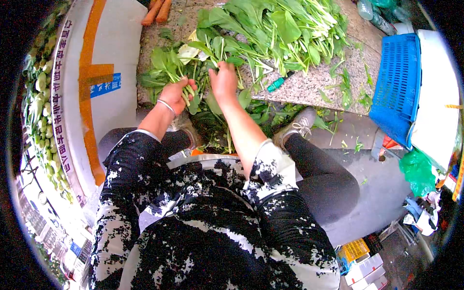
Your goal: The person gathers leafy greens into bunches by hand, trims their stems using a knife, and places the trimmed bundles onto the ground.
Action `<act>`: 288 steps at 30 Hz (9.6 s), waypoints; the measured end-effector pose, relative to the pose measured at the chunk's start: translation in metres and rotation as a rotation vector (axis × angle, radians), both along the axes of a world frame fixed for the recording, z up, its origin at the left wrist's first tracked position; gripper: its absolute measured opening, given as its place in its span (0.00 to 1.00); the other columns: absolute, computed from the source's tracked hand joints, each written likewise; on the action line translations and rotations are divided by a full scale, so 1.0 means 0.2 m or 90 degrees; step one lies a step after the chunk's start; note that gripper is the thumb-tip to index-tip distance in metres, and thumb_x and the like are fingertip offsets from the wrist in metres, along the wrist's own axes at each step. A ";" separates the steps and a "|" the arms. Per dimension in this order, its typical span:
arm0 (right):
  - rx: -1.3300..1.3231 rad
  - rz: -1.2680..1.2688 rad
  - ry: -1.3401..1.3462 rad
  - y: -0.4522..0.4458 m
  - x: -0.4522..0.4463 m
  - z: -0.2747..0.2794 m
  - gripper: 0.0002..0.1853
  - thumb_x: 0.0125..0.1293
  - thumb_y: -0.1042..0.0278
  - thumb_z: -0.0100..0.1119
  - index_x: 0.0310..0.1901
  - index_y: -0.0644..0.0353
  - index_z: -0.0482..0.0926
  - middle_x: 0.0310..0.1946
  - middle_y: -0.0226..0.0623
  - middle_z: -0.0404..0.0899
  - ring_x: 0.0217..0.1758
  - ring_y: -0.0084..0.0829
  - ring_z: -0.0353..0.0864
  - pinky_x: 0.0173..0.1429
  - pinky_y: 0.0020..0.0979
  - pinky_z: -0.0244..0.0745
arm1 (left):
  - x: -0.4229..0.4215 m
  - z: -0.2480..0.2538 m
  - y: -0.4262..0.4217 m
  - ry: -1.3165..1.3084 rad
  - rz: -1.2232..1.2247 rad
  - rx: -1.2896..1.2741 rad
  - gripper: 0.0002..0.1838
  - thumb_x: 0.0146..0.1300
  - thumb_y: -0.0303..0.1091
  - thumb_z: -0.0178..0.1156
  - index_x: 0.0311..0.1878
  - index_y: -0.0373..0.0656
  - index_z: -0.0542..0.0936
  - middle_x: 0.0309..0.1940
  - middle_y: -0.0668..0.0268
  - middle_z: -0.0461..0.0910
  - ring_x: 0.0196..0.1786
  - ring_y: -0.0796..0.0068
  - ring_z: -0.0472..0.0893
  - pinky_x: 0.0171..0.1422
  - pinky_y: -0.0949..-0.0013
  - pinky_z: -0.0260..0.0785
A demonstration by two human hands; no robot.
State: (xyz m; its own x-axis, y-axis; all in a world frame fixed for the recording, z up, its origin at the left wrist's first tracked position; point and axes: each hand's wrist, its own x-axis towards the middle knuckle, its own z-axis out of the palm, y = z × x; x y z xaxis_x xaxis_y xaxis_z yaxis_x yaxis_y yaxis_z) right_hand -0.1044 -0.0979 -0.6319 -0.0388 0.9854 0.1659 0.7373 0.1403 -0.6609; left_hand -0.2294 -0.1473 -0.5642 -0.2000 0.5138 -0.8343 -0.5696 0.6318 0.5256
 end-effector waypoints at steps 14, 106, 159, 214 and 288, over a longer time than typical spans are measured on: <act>-0.657 0.085 0.689 -0.13 0.10 0.29 0.09 0.57 0.66 0.58 0.37 0.61 0.78 0.25 0.28 0.78 0.22 0.14 0.70 0.20 0.13 0.59 | 0.00 0.11 0.02 -0.018 -0.042 0.053 0.10 0.59 0.40 0.54 0.36 0.44 0.73 0.30 0.66 0.77 0.26 0.77 0.72 0.26 0.74 0.60; -0.253 -0.219 0.085 0.26 0.45 0.10 0.11 0.54 0.61 0.55 0.38 0.53 0.78 0.39 0.44 0.74 0.36 0.45 0.76 0.42 0.40 0.71 | 0.04 0.08 0.07 -0.256 0.019 0.168 0.14 0.56 0.27 0.55 0.46 0.39 0.67 0.32 0.64 0.74 0.31 0.71 0.75 0.37 0.67 0.73; -0.437 0.090 0.597 -0.16 0.24 0.34 0.09 0.50 0.76 0.63 0.28 0.64 0.70 0.22 0.38 0.76 0.19 0.22 0.74 0.19 0.22 0.69 | 0.11 0.02 0.05 -0.196 -0.118 0.086 0.10 0.57 0.33 0.55 0.39 0.37 0.75 0.34 0.62 0.77 0.36 0.70 0.77 0.43 0.67 0.72; -0.602 0.054 0.692 -0.12 0.23 0.36 0.13 0.57 0.63 0.58 0.38 0.64 0.75 0.27 0.33 0.78 0.26 0.19 0.76 0.23 0.18 0.69 | 0.03 0.13 0.00 -0.206 -0.107 0.086 0.11 0.54 0.25 0.54 0.41 0.33 0.73 0.37 0.59 0.76 0.38 0.67 0.78 0.42 0.66 0.74; -0.357 -0.201 0.775 -0.29 0.61 0.54 0.05 0.54 0.72 0.59 0.32 0.63 0.75 0.27 0.34 0.78 0.23 0.19 0.73 0.24 0.16 0.65 | 0.59 -0.04 -0.09 -0.662 0.092 0.249 0.21 0.58 0.34 0.50 0.54 0.35 0.63 0.50 0.52 0.70 0.52 0.58 0.71 0.52 0.58 0.68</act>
